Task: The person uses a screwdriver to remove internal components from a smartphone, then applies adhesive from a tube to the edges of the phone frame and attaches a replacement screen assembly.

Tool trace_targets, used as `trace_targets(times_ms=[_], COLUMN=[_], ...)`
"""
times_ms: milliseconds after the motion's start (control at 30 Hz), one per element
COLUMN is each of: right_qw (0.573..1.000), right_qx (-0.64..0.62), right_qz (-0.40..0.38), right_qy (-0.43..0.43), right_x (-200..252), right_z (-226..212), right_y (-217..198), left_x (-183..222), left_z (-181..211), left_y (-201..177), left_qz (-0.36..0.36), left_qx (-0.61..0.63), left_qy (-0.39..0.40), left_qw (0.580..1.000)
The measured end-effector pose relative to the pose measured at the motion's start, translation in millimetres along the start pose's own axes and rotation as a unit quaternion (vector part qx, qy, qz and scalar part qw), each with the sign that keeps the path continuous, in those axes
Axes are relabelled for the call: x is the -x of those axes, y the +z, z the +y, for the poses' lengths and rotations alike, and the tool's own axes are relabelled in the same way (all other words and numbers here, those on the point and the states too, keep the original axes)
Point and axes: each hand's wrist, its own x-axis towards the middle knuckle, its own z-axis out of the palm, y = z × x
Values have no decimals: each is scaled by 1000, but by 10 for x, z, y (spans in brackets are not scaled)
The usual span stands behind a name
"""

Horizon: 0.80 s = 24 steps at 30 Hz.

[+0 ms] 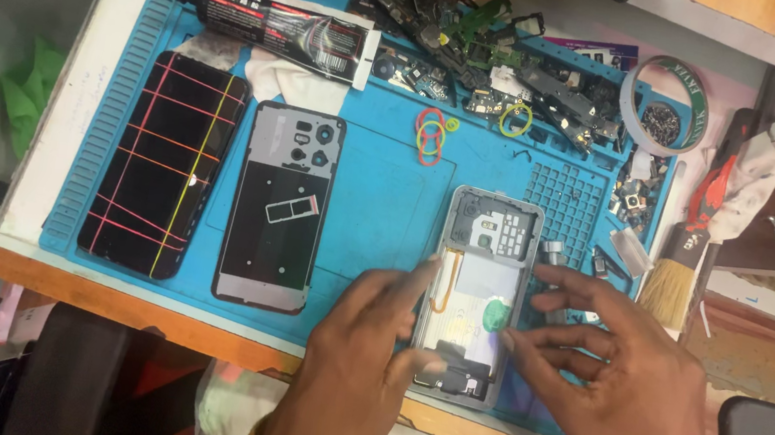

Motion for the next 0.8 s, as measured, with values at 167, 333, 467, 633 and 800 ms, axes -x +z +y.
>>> trace_targets(times_ms=[167,333,467,633,800], right_qw=[991,938,915,905,949], right_qx=[124,246,229,240,192], right_qz=[1,27,27,45,18], right_qy=[-57,-241,-331,-347,-250], right_x=[-44,-280,-468,-488,-542], right_z=[-20,-154,-173,-126,-77], right_y=[-86,-186,-116,-60,-147], left_x=[4,-34,-61,-67,-135], left_z=[46,50,76,132,134], left_y=[-87,-120,-146,-214,-219], left_qz=[-21,-65,-86,-69,-104], left_qx=[-75,-17,-32,-35,-26], left_qy=[41,4,-9,109,58], left_qw=[996,998,996,991,993])
